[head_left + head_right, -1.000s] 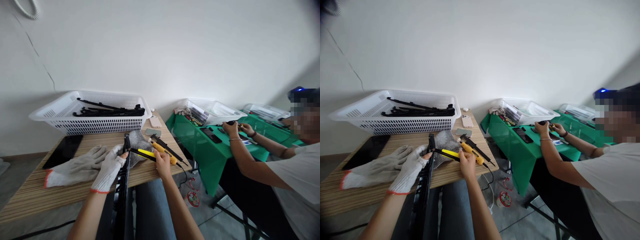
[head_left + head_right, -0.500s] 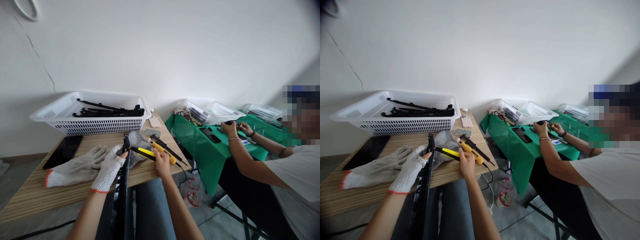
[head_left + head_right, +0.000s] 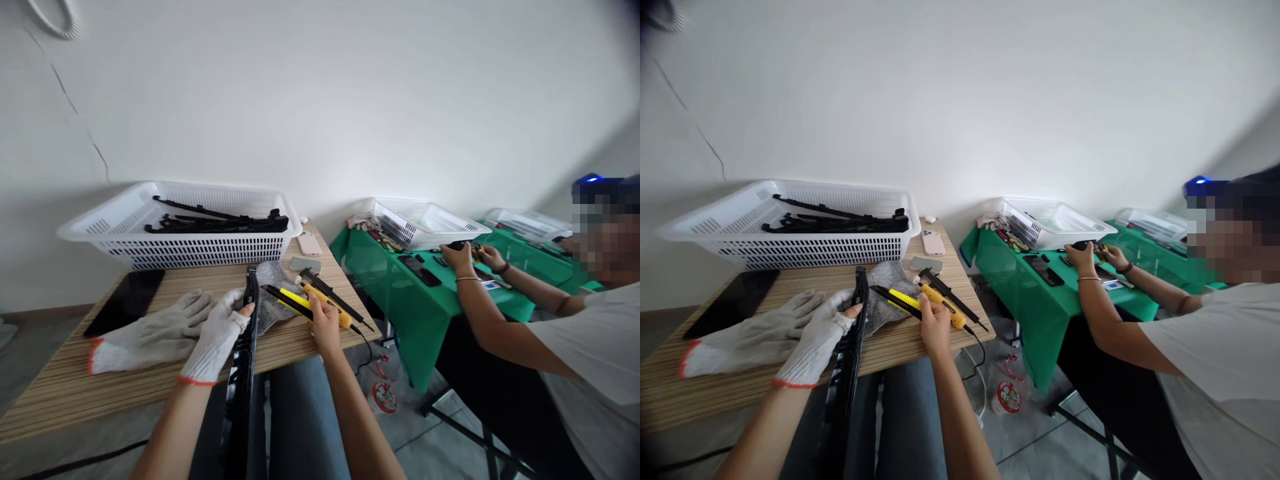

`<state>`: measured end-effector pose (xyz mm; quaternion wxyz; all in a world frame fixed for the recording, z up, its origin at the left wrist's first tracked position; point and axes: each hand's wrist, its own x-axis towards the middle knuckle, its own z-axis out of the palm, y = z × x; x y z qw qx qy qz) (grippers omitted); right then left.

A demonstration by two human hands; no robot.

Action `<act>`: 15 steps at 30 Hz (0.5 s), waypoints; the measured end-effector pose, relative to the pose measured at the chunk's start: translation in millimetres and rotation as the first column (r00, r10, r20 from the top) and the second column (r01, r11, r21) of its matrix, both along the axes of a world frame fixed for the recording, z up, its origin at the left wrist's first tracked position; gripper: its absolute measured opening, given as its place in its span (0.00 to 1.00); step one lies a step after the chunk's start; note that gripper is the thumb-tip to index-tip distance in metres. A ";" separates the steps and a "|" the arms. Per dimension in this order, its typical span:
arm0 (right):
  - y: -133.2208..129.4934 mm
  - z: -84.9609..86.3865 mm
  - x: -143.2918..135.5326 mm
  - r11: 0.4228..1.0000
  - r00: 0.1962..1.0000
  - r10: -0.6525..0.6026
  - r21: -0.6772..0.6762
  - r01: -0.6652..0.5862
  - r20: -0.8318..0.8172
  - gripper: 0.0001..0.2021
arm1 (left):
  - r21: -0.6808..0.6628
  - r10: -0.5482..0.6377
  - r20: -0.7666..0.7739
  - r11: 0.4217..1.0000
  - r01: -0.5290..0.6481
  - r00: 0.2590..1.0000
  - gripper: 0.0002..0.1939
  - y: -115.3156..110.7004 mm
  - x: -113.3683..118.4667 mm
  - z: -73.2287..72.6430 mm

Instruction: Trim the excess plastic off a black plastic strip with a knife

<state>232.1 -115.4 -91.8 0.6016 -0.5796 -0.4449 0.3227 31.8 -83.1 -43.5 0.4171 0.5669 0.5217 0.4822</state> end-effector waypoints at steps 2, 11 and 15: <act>-0.1 -0.6 0.2 1.000 1.000 0.012 -0.005 -0.012 -0.005 0.31 | 0.000 -0.001 0.001 1.000 0.001 1.000 0.25 0.2 0.9 0.0; -1.1 1.0 -0.3 1.000 1.000 0.022 -0.007 -0.022 -0.014 0.32 | -0.014 -0.021 0.003 1.000 0.021 1.000 0.24 -1.1 0.1 0.5; -2.4 4.2 -0.4 1.000 1.000 0.003 0.010 -0.003 -0.017 0.32 | -0.034 -0.010 0.004 0.999 0.010 1.000 0.24 -2.5 2.1 3.2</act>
